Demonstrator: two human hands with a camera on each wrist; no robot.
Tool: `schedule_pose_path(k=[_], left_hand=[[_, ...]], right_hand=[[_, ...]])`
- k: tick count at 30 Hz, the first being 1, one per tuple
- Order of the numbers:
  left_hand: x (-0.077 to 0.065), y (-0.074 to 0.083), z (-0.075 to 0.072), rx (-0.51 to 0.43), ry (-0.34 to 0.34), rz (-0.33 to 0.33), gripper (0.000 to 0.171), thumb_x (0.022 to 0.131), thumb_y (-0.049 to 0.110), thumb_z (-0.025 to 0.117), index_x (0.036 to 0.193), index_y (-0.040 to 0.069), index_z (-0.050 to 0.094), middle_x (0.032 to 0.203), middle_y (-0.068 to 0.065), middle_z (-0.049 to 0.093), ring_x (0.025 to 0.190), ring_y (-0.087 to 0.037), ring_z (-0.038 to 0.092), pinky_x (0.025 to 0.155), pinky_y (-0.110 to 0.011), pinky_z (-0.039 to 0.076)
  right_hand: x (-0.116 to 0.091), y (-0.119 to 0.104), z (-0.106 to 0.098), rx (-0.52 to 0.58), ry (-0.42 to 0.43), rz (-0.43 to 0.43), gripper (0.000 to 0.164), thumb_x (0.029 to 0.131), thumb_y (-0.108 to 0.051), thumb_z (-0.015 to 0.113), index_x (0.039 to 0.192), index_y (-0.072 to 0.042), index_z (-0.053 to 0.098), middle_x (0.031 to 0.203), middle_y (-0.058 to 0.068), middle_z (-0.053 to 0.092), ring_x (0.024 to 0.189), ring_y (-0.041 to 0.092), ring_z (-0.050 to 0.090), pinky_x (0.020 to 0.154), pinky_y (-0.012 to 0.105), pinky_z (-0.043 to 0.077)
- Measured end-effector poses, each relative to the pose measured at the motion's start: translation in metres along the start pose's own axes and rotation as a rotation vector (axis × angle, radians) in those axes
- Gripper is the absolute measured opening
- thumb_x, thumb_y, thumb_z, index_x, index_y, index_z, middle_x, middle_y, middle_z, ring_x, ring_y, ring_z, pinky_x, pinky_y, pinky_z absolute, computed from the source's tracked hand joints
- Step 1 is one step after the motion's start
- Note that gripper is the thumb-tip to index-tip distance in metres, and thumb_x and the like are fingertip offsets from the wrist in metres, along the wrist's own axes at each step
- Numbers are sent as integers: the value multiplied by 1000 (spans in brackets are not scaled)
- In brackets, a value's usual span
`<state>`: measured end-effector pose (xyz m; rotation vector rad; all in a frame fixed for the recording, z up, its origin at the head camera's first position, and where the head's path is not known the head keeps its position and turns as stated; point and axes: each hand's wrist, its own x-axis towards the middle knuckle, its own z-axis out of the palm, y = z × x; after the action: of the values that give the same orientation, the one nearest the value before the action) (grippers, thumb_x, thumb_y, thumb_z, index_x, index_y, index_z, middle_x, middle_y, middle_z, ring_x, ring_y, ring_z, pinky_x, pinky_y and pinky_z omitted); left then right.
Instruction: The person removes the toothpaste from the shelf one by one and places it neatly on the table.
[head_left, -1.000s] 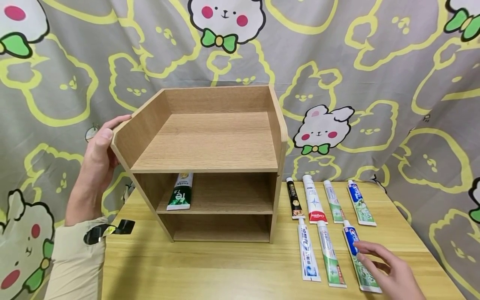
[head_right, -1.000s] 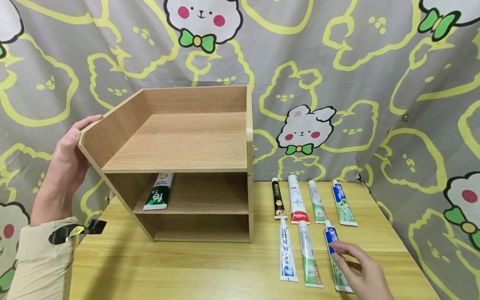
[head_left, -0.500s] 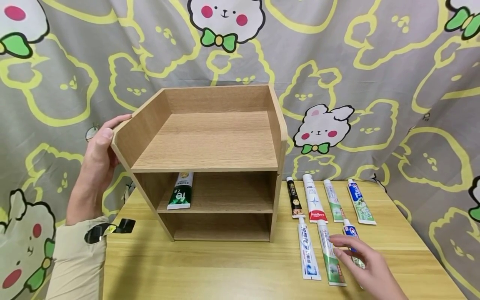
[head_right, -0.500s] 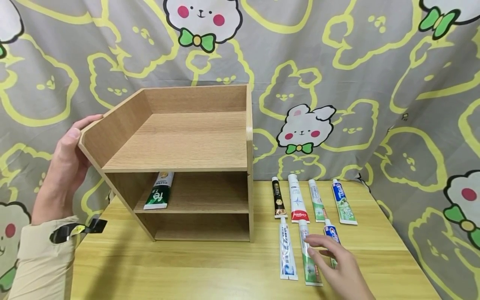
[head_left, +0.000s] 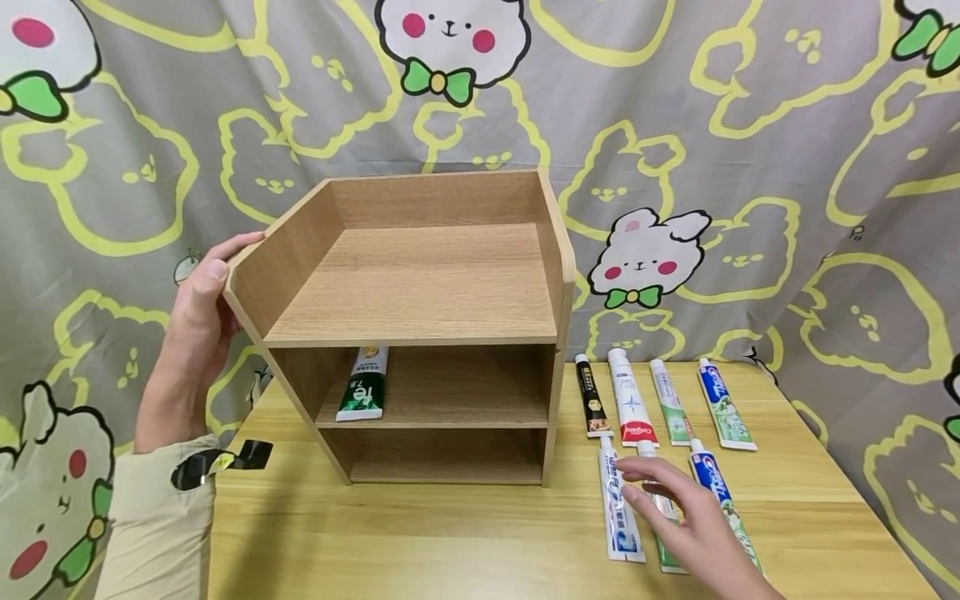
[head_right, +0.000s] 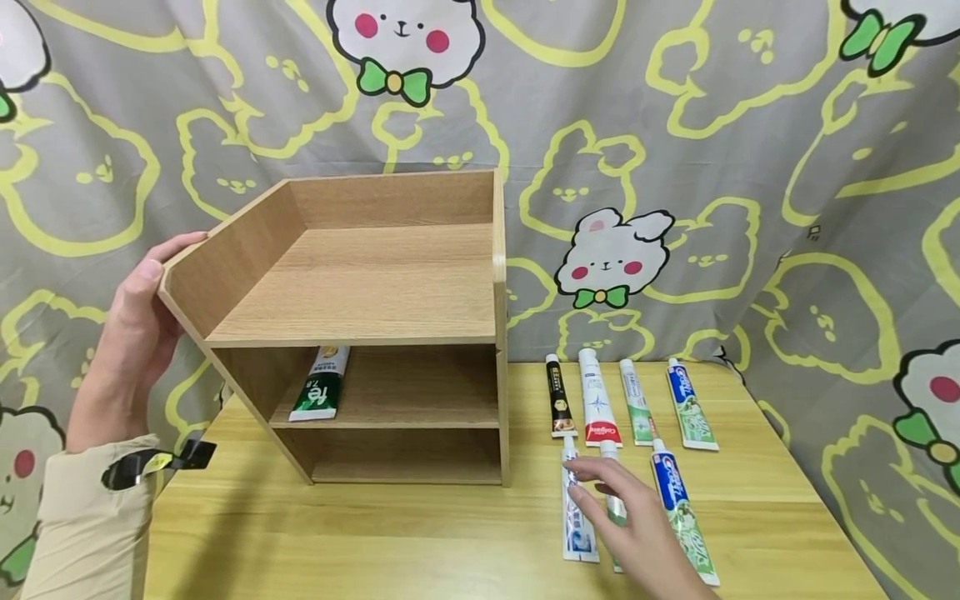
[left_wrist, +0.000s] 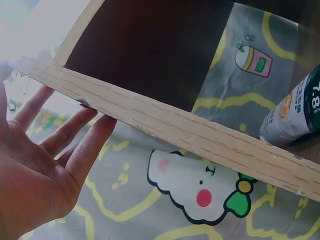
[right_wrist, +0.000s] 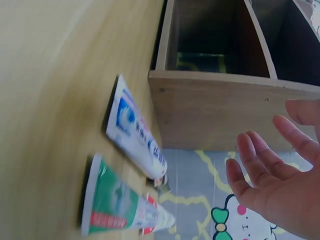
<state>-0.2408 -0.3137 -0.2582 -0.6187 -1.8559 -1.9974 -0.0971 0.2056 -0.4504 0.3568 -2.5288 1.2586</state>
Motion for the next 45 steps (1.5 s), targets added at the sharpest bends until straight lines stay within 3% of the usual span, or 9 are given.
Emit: schedule_pose_path(k=[10, 19, 27, 38, 45], left_hand=[[-1, 0, -1, -6, -12, -5, 57, 97, 38, 58, 147, 10, 56, 132, -17, 48, 101, -30, 53, 68, -32, 54], [-1, -1, 0, 0, -17, -6, 57, 98, 37, 57, 147, 10, 55, 133, -17, 48, 102, -30, 53, 69, -32, 54], [-1, -1, -1, 2, -21, -3, 55, 98, 38, 57, 147, 11, 56, 134, -16, 48, 102, -30, 54, 69, -32, 54], [-2, 0, 0, -4, -2, -5, 57, 97, 37, 58, 147, 10, 56, 132, -17, 47, 101, -30, 52, 67, -32, 53], [-1, 0, 1, -8, -2, 0, 57, 97, 36, 58, 147, 10, 56, 132, -17, 48, 100, -29, 53, 66, -32, 54]], right_hand=[[5, -13, 18, 11, -10, -81, 30, 99, -15, 70, 124, -32, 69, 124, -14, 67, 114, 9, 63, 87, 35, 58], [15, -32, 42, 93, -28, -342, 46, 91, -4, 76, 131, -26, 66, 131, 0, 65, 118, 19, 63, 85, 36, 58], [28, -60, 58, 59, -77, -359, 42, 96, -15, 73, 133, -33, 63, 141, -5, 57, 127, 21, 58, 101, 42, 51], [54, -91, 84, 140, -77, -474, 37, 99, -17, 70, 134, -27, 64, 137, -4, 59, 124, 18, 60, 101, 39, 51], [70, -106, 101, 147, -60, -546, 36, 98, -16, 71, 132, -23, 65, 134, 4, 62, 123, 16, 60, 99, 38, 52]])
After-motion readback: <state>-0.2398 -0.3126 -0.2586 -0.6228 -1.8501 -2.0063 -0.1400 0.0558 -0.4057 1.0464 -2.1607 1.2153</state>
